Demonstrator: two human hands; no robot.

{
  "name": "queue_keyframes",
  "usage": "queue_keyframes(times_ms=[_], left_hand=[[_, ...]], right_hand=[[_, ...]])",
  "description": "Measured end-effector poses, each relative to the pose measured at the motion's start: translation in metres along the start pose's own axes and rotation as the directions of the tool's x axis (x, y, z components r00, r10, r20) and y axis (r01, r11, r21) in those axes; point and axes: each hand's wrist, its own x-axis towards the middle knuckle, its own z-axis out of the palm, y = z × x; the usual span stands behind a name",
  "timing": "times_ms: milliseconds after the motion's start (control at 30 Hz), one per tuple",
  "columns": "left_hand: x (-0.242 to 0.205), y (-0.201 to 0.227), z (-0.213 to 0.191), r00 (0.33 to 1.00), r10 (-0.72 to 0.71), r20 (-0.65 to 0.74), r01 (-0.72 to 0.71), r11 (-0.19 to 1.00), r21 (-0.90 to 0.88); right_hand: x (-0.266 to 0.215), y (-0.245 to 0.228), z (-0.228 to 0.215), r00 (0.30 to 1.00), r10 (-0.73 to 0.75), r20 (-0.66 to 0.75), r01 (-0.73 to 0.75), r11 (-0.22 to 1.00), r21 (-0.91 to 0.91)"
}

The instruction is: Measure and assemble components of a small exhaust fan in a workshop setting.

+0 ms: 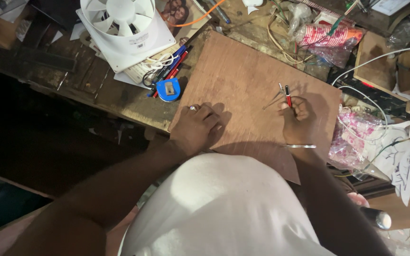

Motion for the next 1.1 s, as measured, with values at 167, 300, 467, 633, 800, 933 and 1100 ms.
queue_keyframes(times_ms=[167,300,467,633,800,933,1100], left_hand=[[0.005,0.003,-0.002,0.999,-0.006,0.042,0.005,1.0,0.029],[0.02,0.009,0.004,0.997,-0.076,-0.008,0.076,0.997,-0.033],[0.061,0.032,0.024,0.989,-0.076,0.125,0.119,0.915,-0.386],[0.098,0.055,0.044,0.959,-0.178,0.219,0.267,0.827,-0.494],[0.115,0.061,0.047,0.893,-0.29,0.343,0.408,0.844,-0.348],[0.121,0.063,0.043,0.91,-0.278,0.309,0.376,0.867,-0.326],[0.121,0.048,0.054,0.938,-0.204,0.281,0.285,0.915,-0.286]], right_hand=[[-0.007,-0.03,0.005,1.0,-0.03,-0.009,0.027,0.963,-0.269],[-0.008,-0.027,0.005,0.992,-0.126,0.019,0.115,0.821,-0.559],[-0.008,-0.043,0.019,0.994,-0.085,0.069,0.109,0.8,-0.59],[-0.011,-0.033,0.032,0.993,0.115,0.038,-0.09,0.912,-0.401],[-0.014,-0.008,0.031,0.996,0.039,0.079,0.017,0.791,-0.612],[-0.017,-0.037,0.031,0.986,0.042,0.16,0.05,0.846,-0.531],[-0.011,-0.045,0.012,0.986,0.06,0.154,0.015,0.895,-0.447]])
